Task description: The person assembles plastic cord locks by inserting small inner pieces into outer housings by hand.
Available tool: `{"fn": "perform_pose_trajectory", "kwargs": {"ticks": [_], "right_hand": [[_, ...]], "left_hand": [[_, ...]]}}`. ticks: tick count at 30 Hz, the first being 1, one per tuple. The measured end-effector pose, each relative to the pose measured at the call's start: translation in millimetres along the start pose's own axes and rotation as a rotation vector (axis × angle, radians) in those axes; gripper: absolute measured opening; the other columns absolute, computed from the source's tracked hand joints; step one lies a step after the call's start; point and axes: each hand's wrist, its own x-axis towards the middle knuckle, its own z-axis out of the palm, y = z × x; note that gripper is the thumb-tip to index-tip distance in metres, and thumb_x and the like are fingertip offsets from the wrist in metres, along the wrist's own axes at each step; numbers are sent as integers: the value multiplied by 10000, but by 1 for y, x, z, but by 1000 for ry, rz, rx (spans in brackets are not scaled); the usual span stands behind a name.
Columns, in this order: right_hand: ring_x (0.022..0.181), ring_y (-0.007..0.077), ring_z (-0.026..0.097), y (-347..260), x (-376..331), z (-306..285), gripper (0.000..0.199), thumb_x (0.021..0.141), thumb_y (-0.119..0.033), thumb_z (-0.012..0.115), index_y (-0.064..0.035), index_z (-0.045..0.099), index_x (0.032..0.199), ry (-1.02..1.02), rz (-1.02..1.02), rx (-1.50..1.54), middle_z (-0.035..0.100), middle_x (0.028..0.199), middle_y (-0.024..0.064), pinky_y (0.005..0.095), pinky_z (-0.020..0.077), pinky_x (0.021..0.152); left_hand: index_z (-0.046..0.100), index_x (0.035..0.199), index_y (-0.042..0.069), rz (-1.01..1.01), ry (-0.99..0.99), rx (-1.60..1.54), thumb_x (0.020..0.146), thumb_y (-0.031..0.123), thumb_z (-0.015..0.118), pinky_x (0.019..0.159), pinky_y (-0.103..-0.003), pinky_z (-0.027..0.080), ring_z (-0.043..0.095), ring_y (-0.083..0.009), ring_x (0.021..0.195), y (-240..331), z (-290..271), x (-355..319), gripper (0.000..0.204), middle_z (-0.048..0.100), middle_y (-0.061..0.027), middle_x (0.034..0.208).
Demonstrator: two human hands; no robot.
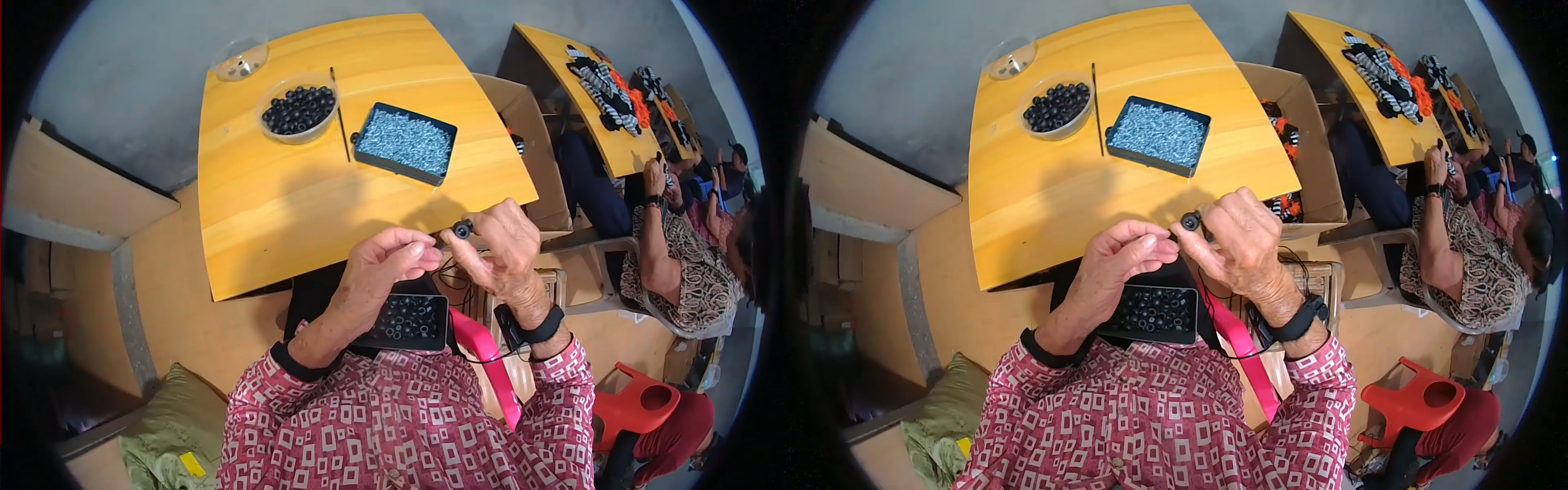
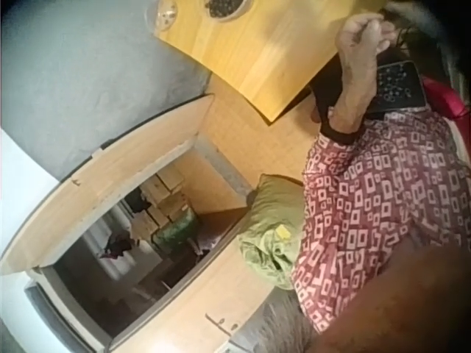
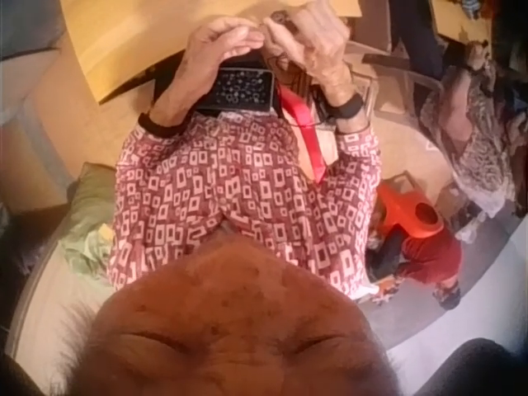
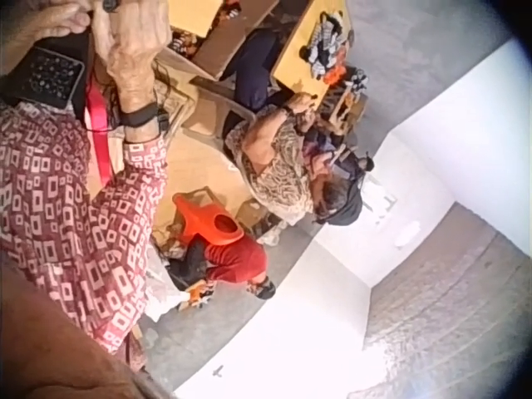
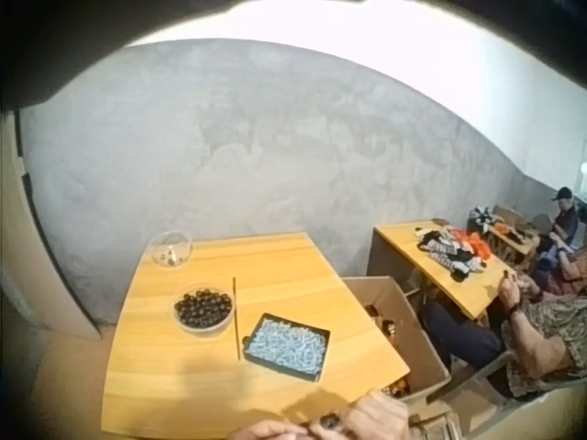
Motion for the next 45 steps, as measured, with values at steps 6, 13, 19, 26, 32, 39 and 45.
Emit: {"fn": "perform_pose_trajectory", "kwargs": {"ticks": [6,13,19,26,32,39,45], "right_hand": [[528,238,467,-2,3,4,239,677,-97,778,-40,546,658,-49,-3,29,473,614,76,333,383,476],[530,245,465,-12,5,12,231,691,-70,759,-41,541,619,-130,-43,48,467,605,76,335,380,482],[601,229,502,-35,5,16,243,655,-117,768,-11,616,812,-345,-142,47,494,681,68,329,421,534],[636,241,538,-46,17,27,263,681,-97,769,8,634,880,-370,-138,185,558,733,87,342,449,568],[623,246,535,-42,13,23,180,709,18,728,18,632,861,-421,-123,110,570,739,105,334,443,556],[634,246,543,-39,14,34,165,717,18,723,20,630,853,-462,-164,135,571,746,110,333,449,554],[628,258,560,-51,9,14,165,706,20,725,11,642,848,-428,-139,105,576,712,100,347,469,567]], "left_hand": [[603,1080,53,6,19,7,952,209,555,806,-247,495,646,-142,932,2,-6,-2,207,672,-80,1014],[605,1098,43,30,120,-30,941,197,572,812,-234,494,638,-132,934,7,-6,-4,222,666,-68,996],[616,1075,-17,194,15,164,892,48,615,782,-210,504,612,-84,891,-5,-18,-7,194,657,-45,971],[641,1062,-13,150,127,63,909,68,597,739,-195,503,638,-94,856,6,-43,-32,179,662,-38,935],[650,1022,23,282,491,-73,900,114,617,743,-225,525,660,-134,822,49,-104,-78,155,665,-44,915],[608,1078,32,523,867,-172,896,110,629,771,-251,543,670,-166,868,70,-215,-133,199,665,-60,921],[560,1187,44,319,986,-136,897,196,643,811,-313,556,657,-243,967,22,-305,-113,338,633,-84,1025]]}}
